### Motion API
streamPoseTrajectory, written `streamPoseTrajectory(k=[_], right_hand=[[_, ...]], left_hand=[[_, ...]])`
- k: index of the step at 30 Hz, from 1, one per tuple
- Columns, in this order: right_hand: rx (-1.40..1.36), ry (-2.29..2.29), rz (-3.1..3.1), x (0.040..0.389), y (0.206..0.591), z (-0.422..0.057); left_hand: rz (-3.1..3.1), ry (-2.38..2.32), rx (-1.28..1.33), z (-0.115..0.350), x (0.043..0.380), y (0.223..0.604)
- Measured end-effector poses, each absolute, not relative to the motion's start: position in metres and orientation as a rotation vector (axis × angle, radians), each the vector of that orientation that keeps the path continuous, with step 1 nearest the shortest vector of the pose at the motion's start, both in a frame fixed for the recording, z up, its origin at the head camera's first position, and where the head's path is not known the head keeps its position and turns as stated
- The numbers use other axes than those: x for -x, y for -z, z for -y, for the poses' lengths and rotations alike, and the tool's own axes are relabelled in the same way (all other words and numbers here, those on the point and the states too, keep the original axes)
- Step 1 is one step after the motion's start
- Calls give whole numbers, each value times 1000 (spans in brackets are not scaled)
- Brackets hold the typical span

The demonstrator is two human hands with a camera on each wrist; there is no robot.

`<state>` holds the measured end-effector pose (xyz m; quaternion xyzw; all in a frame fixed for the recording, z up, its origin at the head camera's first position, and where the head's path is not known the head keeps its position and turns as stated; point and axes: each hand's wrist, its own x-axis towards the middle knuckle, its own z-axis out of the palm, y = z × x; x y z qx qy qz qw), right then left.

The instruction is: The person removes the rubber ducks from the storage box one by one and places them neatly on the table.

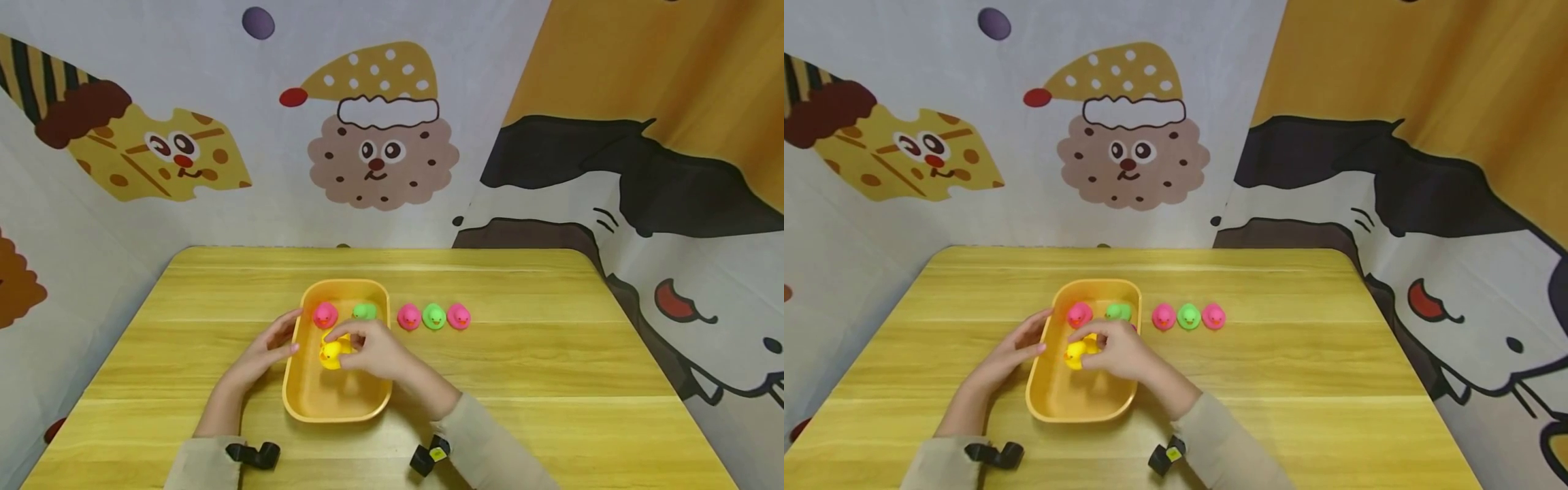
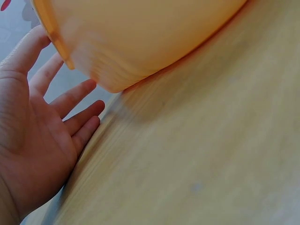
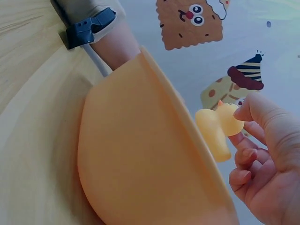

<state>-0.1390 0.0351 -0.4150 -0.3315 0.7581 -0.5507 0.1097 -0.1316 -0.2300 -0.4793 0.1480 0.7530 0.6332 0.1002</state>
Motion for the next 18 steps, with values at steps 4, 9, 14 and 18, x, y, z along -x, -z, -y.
streamPoseTrajectory(k=[4, 9, 14, 18], right_hand=[[944, 1610, -2239, 139, 412, -39], [922, 1579, -2260, 141, 408, -45], [981, 1590, -2238, 145, 403, -52], [1008, 1595, -2205, 147, 398, -59]], left_hand=[[-2223, -1874, -441, 230, 132, 480], [-2227, -1875, -448, 230, 132, 481], [-2237, -1875, -441, 230, 132, 481], [-2245, -1867, -438, 231, 132, 481]])
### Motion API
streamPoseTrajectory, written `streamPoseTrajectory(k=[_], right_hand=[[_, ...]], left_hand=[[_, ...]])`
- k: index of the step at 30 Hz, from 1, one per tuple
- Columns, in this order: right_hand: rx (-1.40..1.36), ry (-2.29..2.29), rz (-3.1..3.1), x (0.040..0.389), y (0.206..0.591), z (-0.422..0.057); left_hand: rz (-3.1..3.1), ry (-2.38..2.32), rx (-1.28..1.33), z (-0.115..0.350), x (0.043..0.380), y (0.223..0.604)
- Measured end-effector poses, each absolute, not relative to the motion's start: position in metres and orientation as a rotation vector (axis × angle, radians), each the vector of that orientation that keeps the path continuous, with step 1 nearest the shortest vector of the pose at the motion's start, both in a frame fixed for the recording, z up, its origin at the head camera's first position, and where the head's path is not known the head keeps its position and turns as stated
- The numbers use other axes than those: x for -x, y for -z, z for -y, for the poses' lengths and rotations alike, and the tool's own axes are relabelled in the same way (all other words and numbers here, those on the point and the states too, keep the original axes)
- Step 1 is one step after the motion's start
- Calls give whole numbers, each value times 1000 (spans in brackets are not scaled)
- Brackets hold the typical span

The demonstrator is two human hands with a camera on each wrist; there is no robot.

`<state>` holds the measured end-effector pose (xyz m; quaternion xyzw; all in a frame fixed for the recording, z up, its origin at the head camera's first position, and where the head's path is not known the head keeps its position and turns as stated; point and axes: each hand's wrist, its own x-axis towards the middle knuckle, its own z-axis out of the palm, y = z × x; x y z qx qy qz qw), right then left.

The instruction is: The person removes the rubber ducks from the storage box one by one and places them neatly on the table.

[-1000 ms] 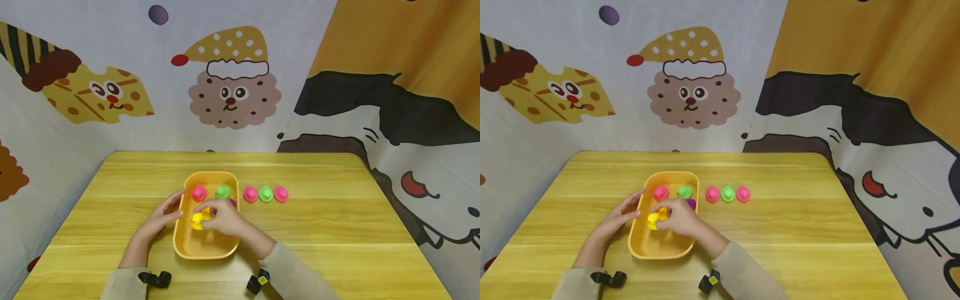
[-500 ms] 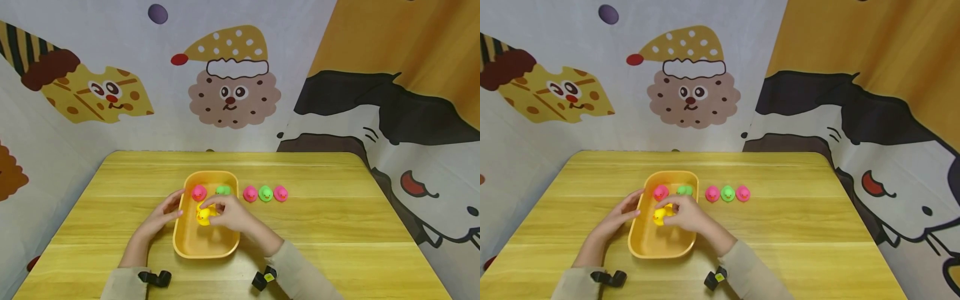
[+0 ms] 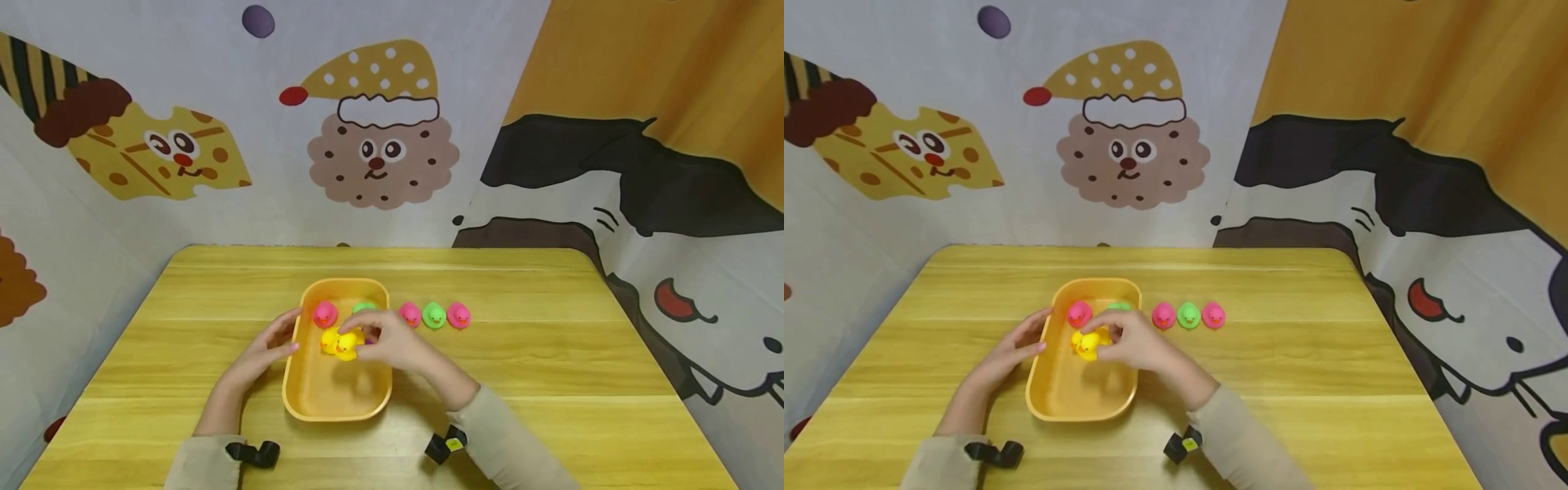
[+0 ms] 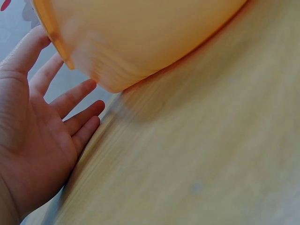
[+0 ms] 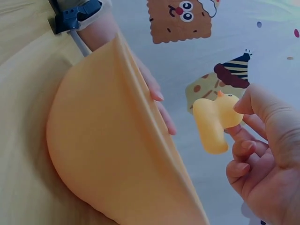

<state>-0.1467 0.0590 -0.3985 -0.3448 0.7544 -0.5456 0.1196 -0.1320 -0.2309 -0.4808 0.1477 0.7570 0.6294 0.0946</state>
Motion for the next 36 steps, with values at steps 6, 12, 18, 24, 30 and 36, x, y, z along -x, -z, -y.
streamPoseTrajectory(k=[6, 12, 18, 24, 30, 36], right_hand=[[1021, 1549, -2222, 149, 392, -70], [1101, 1528, -2251, 151, 387, -81], [1103, 1504, -2297, 153, 381, -95], [1135, 1508, -2284, 155, 376, -107], [1133, 1545, -2230, 159, 375, -119], [1059, 1521, -2250, 157, 368, -131]], left_hand=[[-2245, -1863, -423, 231, 132, 481], [-2234, -1865, -419, 230, 132, 480], [-2214, -1888, -434, 230, 132, 480], [-2223, -1881, -434, 231, 132, 480], [-2227, -1875, -434, 231, 132, 481], [-2226, -1876, -432, 231, 133, 482]])
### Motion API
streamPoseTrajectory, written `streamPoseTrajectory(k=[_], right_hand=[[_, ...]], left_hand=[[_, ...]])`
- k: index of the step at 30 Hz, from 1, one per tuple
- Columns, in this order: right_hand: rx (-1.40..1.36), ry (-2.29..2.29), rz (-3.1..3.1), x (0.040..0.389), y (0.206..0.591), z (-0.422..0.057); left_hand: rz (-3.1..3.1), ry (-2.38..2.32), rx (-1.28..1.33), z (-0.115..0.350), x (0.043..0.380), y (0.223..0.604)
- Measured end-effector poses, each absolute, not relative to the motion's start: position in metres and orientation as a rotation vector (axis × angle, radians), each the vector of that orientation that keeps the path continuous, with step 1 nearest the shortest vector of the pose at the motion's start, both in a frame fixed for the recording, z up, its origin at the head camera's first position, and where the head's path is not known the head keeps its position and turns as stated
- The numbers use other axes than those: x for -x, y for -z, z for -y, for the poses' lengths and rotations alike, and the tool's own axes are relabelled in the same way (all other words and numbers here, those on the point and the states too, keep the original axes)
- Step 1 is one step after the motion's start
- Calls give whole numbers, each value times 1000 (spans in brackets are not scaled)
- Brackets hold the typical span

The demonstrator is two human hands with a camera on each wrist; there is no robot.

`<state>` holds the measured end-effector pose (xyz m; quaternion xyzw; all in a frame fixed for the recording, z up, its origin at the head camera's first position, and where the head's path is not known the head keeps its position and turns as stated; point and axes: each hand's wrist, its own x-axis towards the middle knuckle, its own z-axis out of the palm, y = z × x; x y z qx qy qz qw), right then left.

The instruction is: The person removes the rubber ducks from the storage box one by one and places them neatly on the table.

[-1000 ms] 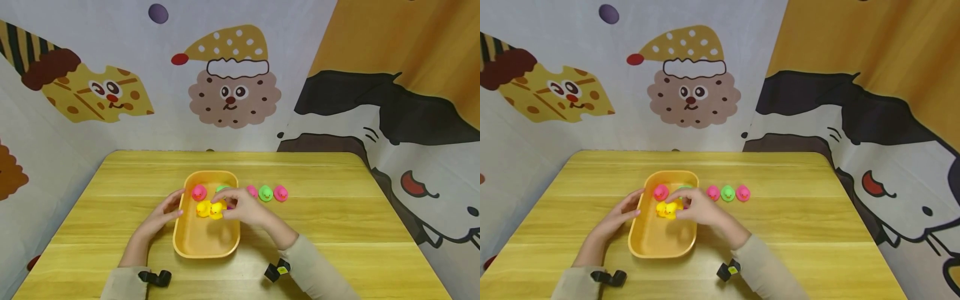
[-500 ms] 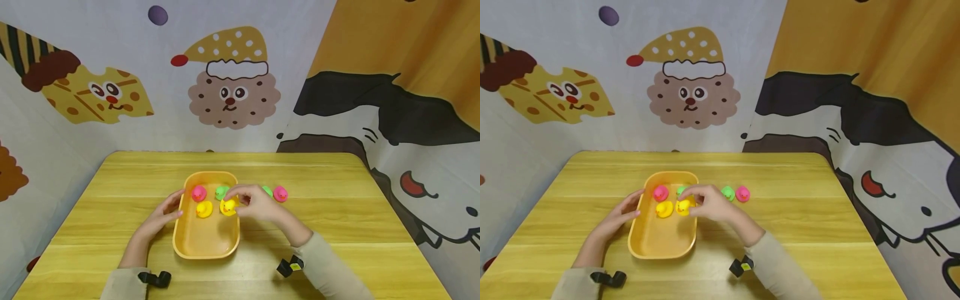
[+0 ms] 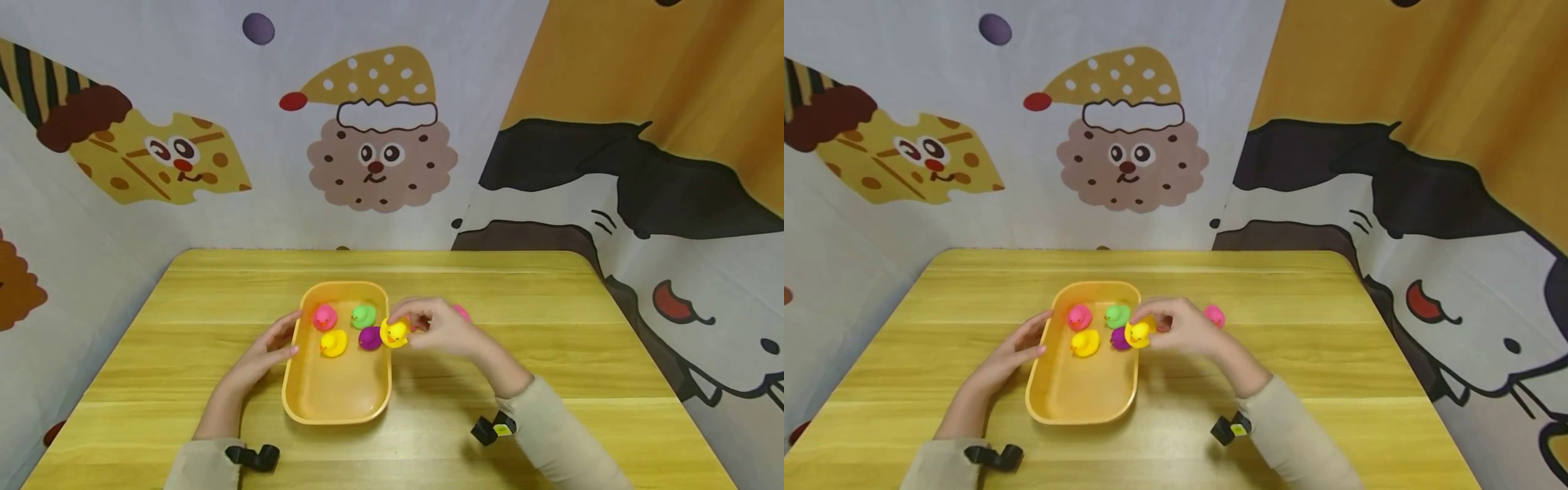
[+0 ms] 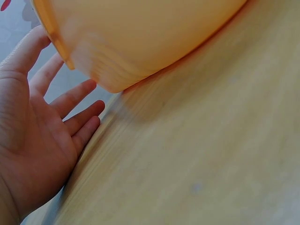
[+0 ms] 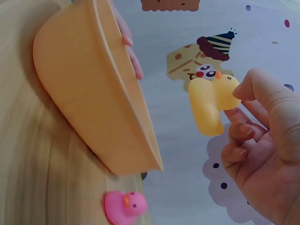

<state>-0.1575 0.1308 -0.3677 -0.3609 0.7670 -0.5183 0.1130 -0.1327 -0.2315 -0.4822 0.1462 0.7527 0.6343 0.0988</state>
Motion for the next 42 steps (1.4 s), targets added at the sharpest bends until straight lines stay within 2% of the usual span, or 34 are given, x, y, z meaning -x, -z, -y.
streamPoseTrajectory(k=[13, 25, 42], right_hand=[[1145, 1511, -2249, 169, 369, -159], [1068, 1517, -2263, 174, 367, -183], [1109, 1518, -2286, 182, 366, -214]], left_hand=[[-2236, -1866, -439, 232, 133, 484], [-2218, -1882, -432, 231, 133, 482], [-2211, -1891, -430, 231, 133, 482]])
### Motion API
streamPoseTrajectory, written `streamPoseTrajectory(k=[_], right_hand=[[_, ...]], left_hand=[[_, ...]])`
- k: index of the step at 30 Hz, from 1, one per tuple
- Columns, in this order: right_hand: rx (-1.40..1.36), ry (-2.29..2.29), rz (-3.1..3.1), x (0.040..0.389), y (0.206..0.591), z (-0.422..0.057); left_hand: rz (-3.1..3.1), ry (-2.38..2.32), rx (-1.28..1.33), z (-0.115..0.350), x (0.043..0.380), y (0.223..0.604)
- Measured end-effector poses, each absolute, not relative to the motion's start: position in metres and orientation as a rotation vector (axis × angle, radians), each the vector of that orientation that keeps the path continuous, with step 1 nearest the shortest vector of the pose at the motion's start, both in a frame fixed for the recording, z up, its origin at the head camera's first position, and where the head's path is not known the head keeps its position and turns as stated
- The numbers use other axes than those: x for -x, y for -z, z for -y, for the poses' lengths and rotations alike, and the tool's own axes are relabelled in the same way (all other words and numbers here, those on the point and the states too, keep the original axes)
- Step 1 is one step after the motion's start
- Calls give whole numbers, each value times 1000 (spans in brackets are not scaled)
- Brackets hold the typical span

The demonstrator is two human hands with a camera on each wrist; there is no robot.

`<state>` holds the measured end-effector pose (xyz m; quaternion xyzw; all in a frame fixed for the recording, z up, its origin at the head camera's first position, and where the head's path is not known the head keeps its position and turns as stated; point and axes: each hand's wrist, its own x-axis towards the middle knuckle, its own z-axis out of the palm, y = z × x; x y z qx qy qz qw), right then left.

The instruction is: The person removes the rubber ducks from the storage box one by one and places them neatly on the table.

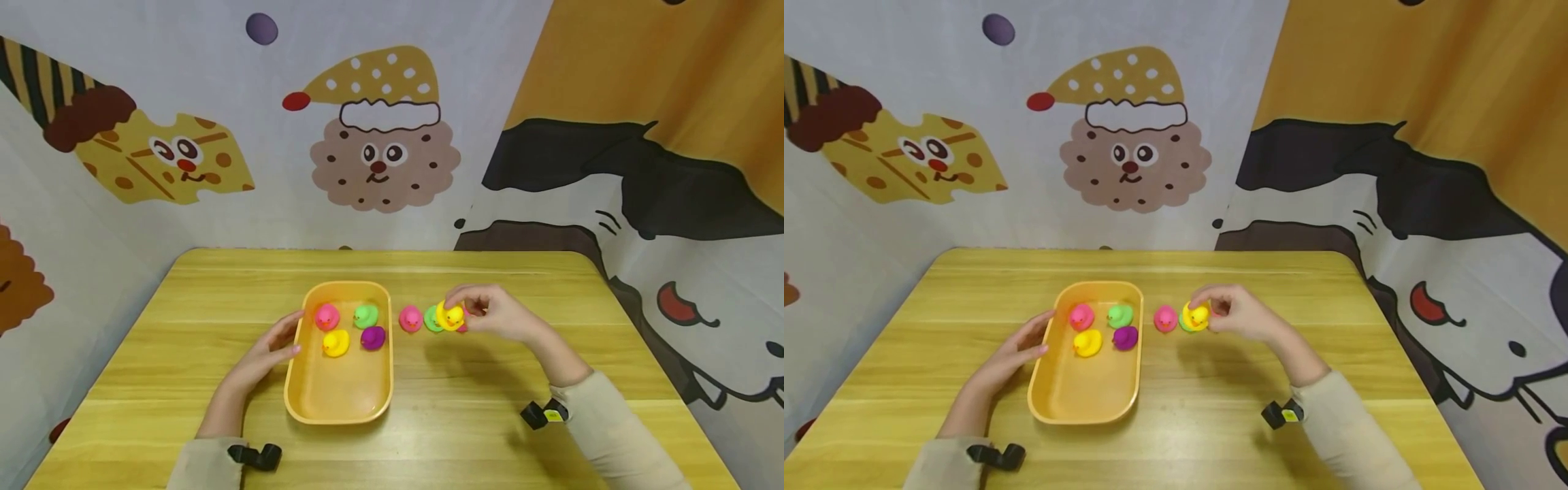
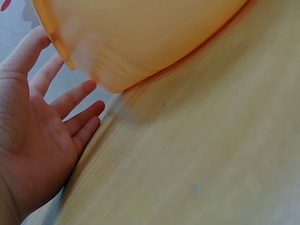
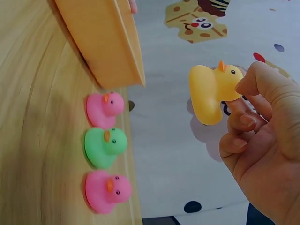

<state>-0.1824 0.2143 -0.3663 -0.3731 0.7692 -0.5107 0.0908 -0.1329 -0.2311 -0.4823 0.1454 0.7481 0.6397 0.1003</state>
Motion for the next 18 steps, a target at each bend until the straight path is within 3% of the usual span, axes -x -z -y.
streamPoseTrajectory(k=[18], right_hand=[[1009, 1506, -2337, 195, 366, -246]], left_hand=[[-2225, -1875, -409, 231, 133, 483]])
